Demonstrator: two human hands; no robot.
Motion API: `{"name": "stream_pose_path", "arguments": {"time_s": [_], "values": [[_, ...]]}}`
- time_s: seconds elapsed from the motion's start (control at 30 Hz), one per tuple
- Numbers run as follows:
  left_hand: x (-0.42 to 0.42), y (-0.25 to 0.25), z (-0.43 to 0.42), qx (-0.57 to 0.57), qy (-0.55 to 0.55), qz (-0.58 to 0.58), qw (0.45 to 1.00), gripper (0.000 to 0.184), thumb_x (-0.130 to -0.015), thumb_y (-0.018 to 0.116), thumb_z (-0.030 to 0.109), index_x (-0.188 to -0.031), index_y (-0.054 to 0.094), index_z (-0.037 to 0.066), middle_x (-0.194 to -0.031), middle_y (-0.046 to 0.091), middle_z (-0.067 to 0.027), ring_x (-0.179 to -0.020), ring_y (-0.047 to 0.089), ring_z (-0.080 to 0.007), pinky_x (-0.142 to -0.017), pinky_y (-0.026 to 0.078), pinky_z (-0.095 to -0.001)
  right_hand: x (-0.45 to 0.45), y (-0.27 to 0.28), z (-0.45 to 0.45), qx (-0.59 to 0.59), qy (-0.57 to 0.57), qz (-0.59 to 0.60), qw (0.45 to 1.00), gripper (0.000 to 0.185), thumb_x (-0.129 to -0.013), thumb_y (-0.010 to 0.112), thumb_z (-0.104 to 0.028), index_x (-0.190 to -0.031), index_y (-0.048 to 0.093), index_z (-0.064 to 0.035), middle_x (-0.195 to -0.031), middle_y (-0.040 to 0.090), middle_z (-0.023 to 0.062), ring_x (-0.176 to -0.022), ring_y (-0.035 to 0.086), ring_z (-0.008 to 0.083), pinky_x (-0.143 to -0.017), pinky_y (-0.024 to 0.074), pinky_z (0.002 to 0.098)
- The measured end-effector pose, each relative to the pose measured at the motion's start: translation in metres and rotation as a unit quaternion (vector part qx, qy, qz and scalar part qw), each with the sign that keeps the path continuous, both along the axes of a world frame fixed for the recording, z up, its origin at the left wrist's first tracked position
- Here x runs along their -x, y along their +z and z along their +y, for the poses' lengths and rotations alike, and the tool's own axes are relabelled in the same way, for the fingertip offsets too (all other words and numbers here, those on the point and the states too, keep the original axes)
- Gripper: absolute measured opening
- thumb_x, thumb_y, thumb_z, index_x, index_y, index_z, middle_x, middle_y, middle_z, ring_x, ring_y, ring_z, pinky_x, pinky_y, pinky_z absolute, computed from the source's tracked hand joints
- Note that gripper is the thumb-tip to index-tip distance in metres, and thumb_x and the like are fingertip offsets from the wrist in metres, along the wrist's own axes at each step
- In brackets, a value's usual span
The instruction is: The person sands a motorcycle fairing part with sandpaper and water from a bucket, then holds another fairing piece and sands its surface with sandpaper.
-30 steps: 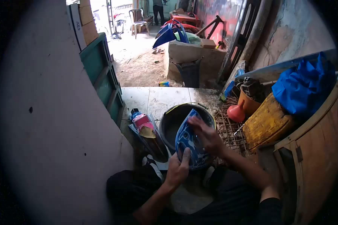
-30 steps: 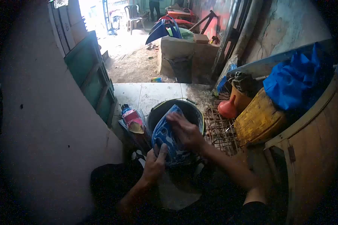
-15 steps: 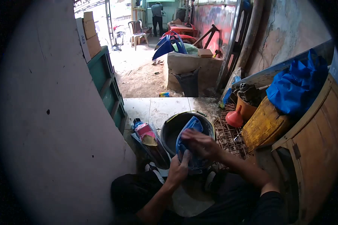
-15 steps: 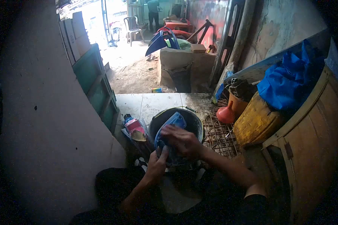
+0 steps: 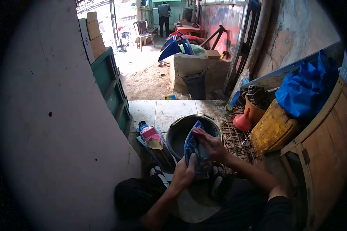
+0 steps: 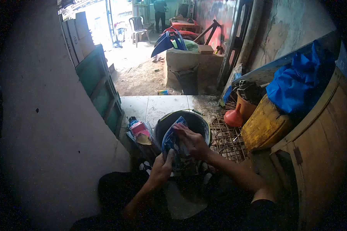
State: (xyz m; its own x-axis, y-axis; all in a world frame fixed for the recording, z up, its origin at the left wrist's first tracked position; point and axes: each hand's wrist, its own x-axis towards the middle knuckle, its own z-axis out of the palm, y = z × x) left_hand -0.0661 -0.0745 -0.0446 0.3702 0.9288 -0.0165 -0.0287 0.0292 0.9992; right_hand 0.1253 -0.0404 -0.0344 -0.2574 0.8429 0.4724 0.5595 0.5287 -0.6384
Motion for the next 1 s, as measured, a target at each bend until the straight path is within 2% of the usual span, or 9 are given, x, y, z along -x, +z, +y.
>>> {"name": "stream_pose_path", "arguments": {"time_s": [0.1, 0.17, 0.23, 0.3, 0.33, 0.47, 0.7, 0.9, 1.0], "values": [[-0.003, 0.001, 0.003, 0.017, 0.009, 0.021, 1.000, 0.050, -0.105, 0.045, 0.044, -0.109, 0.060, -0.003, -0.080, 0.061, -0.0049, -0.073, 0.056, -0.0120, -0.067, 0.046, -0.0295, 0.015, -0.003, -0.016, 0.017, 0.085, 0.012, 0.996, 0.038, -0.099, 0.051, -0.004, -0.137, 0.054, 0.0007, -0.143, 0.052, 0.0210, -0.139, 0.045, 0.0325, -0.116, 0.0329, 0.0423], [-0.004, 0.000, 0.005, 0.118, 0.052, -0.085, 0.988, 0.058, -0.104, 0.042, 0.053, -0.106, 0.061, -0.001, -0.078, 0.060, -0.0034, -0.064, 0.055, -0.0100, -0.058, 0.045, -0.0268, 0.024, -0.010, -0.018, 0.000, 0.108, 0.026, 0.994, 0.038, -0.100, 0.051, -0.006, -0.137, 0.054, 0.0009, -0.142, 0.053, 0.0212, -0.138, 0.045, 0.0320, -0.115, 0.0335, 0.0411], [-0.001, -0.011, 0.007, 0.138, 0.056, -0.104, 0.983, 0.063, -0.102, 0.039, 0.059, -0.105, 0.061, 0.000, -0.077, 0.060, -0.0018, -0.059, 0.054, -0.0080, -0.050, 0.042, -0.0247, 0.029, -0.008, -0.018, 0.096, 0.106, 0.065, 0.988, 0.040, -0.102, 0.048, -0.013, -0.139, 0.051, 0.0004, -0.146, 0.049, 0.0212, -0.140, 0.042, 0.0339, -0.116, 0.0330, 0.0435], [-0.001, -0.012, 0.009, 0.130, 0.086, -0.066, 0.986, 0.065, -0.102, 0.038, 0.060, -0.105, 0.061, -0.001, -0.080, 0.062, -0.0023, -0.065, 0.058, -0.0098, -0.057, 0.046, -0.0257, 0.026, -0.020, -0.012, 0.121, 0.080, 0.088, 0.986, 0.040, -0.102, 0.049, -0.013, -0.140, 0.050, -0.0001, -0.147, 0.047, 0.0214, -0.141, 0.040, 0.0338, -0.116, 0.0331, 0.0432], [-0.001, 0.003, 0.006, 0.134, 0.106, -0.061, 0.983, 0.069, -0.102, 0.035, 0.061, -0.109, 0.062, -0.002, -0.090, 0.066, -0.0061, -0.080, 0.063, -0.0132, -0.072, 0.049, -0.0281, 0.025, -0.019, -0.012, 0.105, 0.101, 0.060, 0.987, 0.040, -0.102, 0.050, -0.012, -0.140, 0.051, -0.0003, -0.147, 0.047, 0.0217, -0.141, 0.040, 0.0329, -0.116, 0.0324, 0.0433], [0.003, -0.010, 0.016, 0.192, 0.118, -0.136, 0.965, 0.072, -0.105, 0.029, 0.059, -0.119, 0.060, -0.005, -0.111, 0.065, -0.0129, -0.102, 0.061, -0.0186, -0.094, 0.046, -0.0322, 0.027, -0.007, -0.023, 0.078, 0.169, 0.006, 0.983, 0.039, -0.102, 0.049, -0.011, -0.141, 0.052, -0.0049, -0.148, 0.047, 0.0181, -0.142, 0.038, 0.0319, -0.118, 0.0289, 0.0455], [0.003, -0.011, 0.018, 0.258, 0.153, -0.247, 0.922, 0.067, -0.105, 0.031, 0.057, -0.123, 0.055, -0.004, -0.121, 0.062, -0.0139, -0.108, 0.062, -0.0232, -0.095, 0.048, -0.0356, 0.016, -0.010, -0.016, 0.051, 0.179, -0.023, 0.982, 0.039, -0.102, 0.051, -0.018, -0.139, 0.055, -0.0066, -0.146, 0.051, 0.0149, -0.140, 0.041, 0.0299, -0.118, 0.0312, 0.0487], [0.011, -0.015, 0.023, 0.249, 0.208, -0.228, 0.918, 0.067, -0.103, 0.035, 0.058, -0.126, 0.052, -0.003, -0.120, 0.061, -0.0147, -0.108, 0.062, -0.0274, -0.090, 0.053, -0.0428, 0.026, -0.011, -0.020, -0.007, 0.244, -0.053, 0.968, 0.038, -0.100, 0.051, -0.009, -0.138, 0.055, -0.0023, -0.145, 0.052, 0.0147, -0.139, 0.044, 0.0320, -0.118, 0.0305, 0.0476], [0.006, -0.007, 0.020, 0.257, 0.250, -0.235, 0.903, 0.064, -0.104, 0.035, 0.055, -0.128, 0.050, -0.002, -0.121, 0.060, -0.0155, -0.108, 0.062, -0.0276, -0.089, 0.054, -0.0426, 0.017, -0.026, -0.017, 0.035, 0.173, -0.052, 0.983, 0.041, -0.099, 0.052, -0.010, -0.139, 0.054, -0.0045, -0.147, 0.050, 0.0136, -0.140, 0.042, 0.0313, -0.118, 0.0308, 0.0473]]}}
